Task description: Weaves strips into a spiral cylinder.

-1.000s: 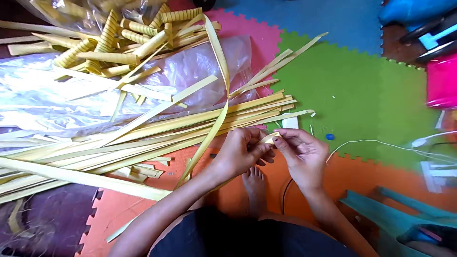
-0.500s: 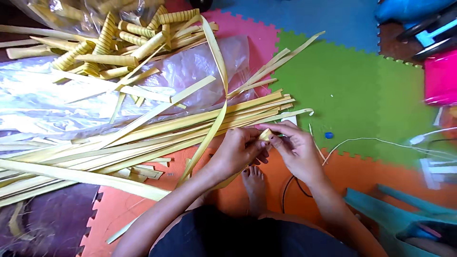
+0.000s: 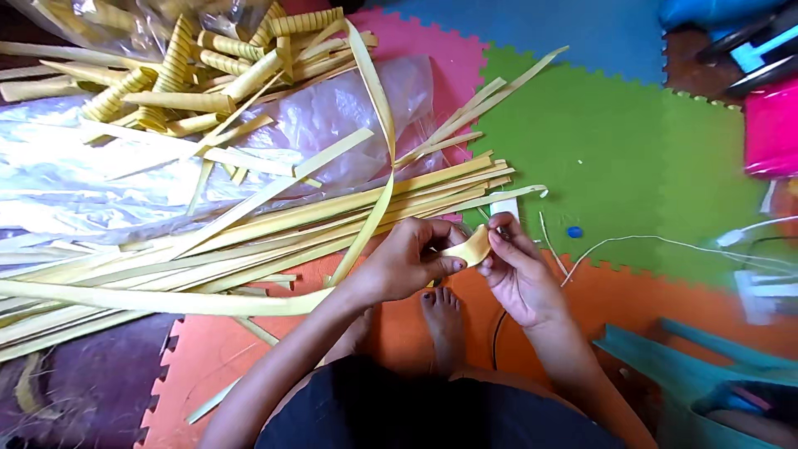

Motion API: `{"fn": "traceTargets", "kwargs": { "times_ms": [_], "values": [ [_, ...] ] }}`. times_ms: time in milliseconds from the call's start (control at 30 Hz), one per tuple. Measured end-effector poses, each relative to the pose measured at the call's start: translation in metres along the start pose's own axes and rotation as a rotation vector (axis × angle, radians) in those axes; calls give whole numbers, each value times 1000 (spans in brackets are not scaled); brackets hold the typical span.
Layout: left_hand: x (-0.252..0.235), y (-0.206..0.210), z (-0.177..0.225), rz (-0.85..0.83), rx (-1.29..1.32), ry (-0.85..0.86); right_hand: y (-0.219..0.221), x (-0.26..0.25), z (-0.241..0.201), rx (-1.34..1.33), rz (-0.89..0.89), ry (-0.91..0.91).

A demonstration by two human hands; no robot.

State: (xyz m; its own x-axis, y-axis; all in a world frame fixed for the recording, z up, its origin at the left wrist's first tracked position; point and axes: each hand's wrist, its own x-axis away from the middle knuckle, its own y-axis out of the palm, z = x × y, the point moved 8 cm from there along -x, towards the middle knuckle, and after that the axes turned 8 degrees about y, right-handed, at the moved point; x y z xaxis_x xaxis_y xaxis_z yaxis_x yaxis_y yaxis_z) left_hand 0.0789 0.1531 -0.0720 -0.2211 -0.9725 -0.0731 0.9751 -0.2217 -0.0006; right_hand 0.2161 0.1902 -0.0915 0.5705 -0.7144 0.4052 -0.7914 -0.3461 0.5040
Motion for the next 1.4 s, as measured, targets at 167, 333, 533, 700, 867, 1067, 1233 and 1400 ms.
{"fn": "traceTargets", "kwargs": {
  "times_ms": [167,333,533,700,867,1067,1233,1400],
  "values": [
    [-4,-4,-5,104,-134,38,4,0,41,-294,20,360],
    [-4,-9,-9,162,-186,-21,0,1,28,277,124,14],
    [-5,-8,-13,73,-156,-65,-9,-2,25,150,154,4],
    [-8,-3,-5,43,-305,7,-1,3,52,-225,104,340],
    [-9,-7,-5,94,-423,-52,-4,4,37,214,212,45],
    [-11,0,-15,-40,-237,8,-12,5,39,0,247,97],
    [-11,-5,-17,43,-447,46,-7,4,51,-15,137,200],
    [-14,-2,-20,-46,-301,99,-12,7,43,49,236,138]
  ]
}}
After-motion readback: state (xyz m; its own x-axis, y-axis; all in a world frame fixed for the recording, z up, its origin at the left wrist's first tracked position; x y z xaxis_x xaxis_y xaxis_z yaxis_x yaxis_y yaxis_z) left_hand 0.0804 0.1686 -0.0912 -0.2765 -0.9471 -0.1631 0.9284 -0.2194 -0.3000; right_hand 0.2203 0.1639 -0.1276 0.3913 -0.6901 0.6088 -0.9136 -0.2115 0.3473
